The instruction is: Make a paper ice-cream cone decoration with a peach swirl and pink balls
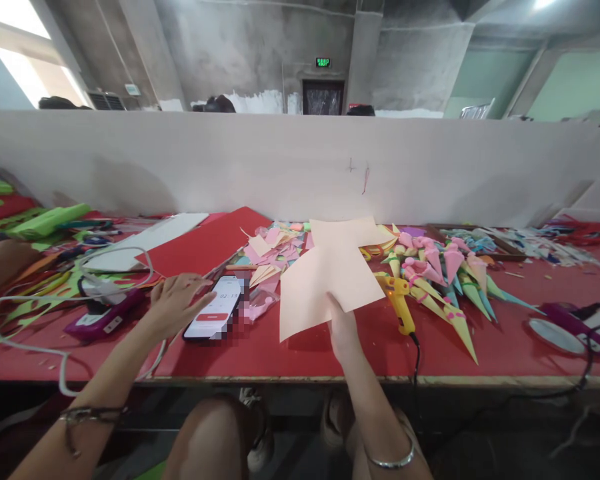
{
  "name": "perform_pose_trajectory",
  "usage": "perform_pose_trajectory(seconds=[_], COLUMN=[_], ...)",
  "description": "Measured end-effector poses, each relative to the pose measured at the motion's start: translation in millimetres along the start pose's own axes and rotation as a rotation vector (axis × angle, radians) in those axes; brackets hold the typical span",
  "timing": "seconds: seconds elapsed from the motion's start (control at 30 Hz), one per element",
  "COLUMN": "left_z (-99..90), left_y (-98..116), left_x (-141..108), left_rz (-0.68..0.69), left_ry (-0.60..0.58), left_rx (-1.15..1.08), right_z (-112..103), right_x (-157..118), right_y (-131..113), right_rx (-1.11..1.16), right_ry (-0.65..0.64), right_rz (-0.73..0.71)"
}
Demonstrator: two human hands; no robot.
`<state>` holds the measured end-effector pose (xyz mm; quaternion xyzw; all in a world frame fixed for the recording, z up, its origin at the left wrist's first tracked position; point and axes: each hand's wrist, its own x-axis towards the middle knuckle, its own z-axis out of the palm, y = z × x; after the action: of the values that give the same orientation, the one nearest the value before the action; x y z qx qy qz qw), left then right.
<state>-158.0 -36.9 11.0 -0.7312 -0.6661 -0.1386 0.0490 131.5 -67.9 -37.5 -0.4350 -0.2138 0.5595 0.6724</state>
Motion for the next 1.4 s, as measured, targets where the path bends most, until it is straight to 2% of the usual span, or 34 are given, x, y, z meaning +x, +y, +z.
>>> perform_pose_trajectory(seconds=[0.07, 0.13, 0.23, 0.3, 0.37, 0.5, 0.73, 0.87, 1.0, 1.1, 1.17, 1.23, 1.3, 1.4], left_z=[-3.8, -0.7, 14.4, 25.7, 34.1, 39.9, 33.5, 34.0, 37.7, 40.0, 41.8, 43.9, 45.7, 46.2], left_y=[38, 81, 135, 157, 168, 174, 168, 160, 149, 142, 140, 142, 147, 157], left_x=[-1, -1, 2, 6, 9, 11, 6, 2, 0, -1, -1, 0, 0, 0], left_rz=[0.011, 0.06, -0.126, -0.286, -0.377, -0.406, -0.427, -0.429, -0.355, -0.342, -0.359, -0.387, -0.405, -0.421], left_ry=[0.073, 0.017, -0.178, -0.242, -0.267, -0.276, -0.345, -0.25, -0.119, -0.129, -0.175, -0.165, -0.094, -0.064], left_rx=[-0.115, -0.451, -1.045, -1.347, -1.544, -1.645, -1.739, -1.718, -1.592, -1.544, -1.547, -1.538, -1.541, -1.593], right_z=[1, 1, 1, -1, -4, -6, -5, -11, -14, -14, -14, -14, -16, -17], right_x=[0, -1, 0, 1, 4, 5, -7, -6, -1, -1, -3, -5, -6, -6], right_y=[1, 3, 4, 3, 2, -1, -9, -9, -9, -12, -15, -18, -19, -17], right_rx=[0.026, 0.056, 0.077, 0.082, 0.085, 0.111, 0.056, -0.04, -0.037, -0.116, -0.27, -0.487, -0.699, -0.905], right_ry=[-0.018, -0.044, -0.072, -0.073, -0.06, -0.018, -0.016, 0.029, 0.131, 0.169, 0.056, -0.175, -0.423, -0.615], right_rz=[-0.001, -0.002, -0.024, -0.061, -0.089, -0.12, -0.163, -0.145, -0.189, -0.262, -0.38, -0.564, -0.722, -0.803])
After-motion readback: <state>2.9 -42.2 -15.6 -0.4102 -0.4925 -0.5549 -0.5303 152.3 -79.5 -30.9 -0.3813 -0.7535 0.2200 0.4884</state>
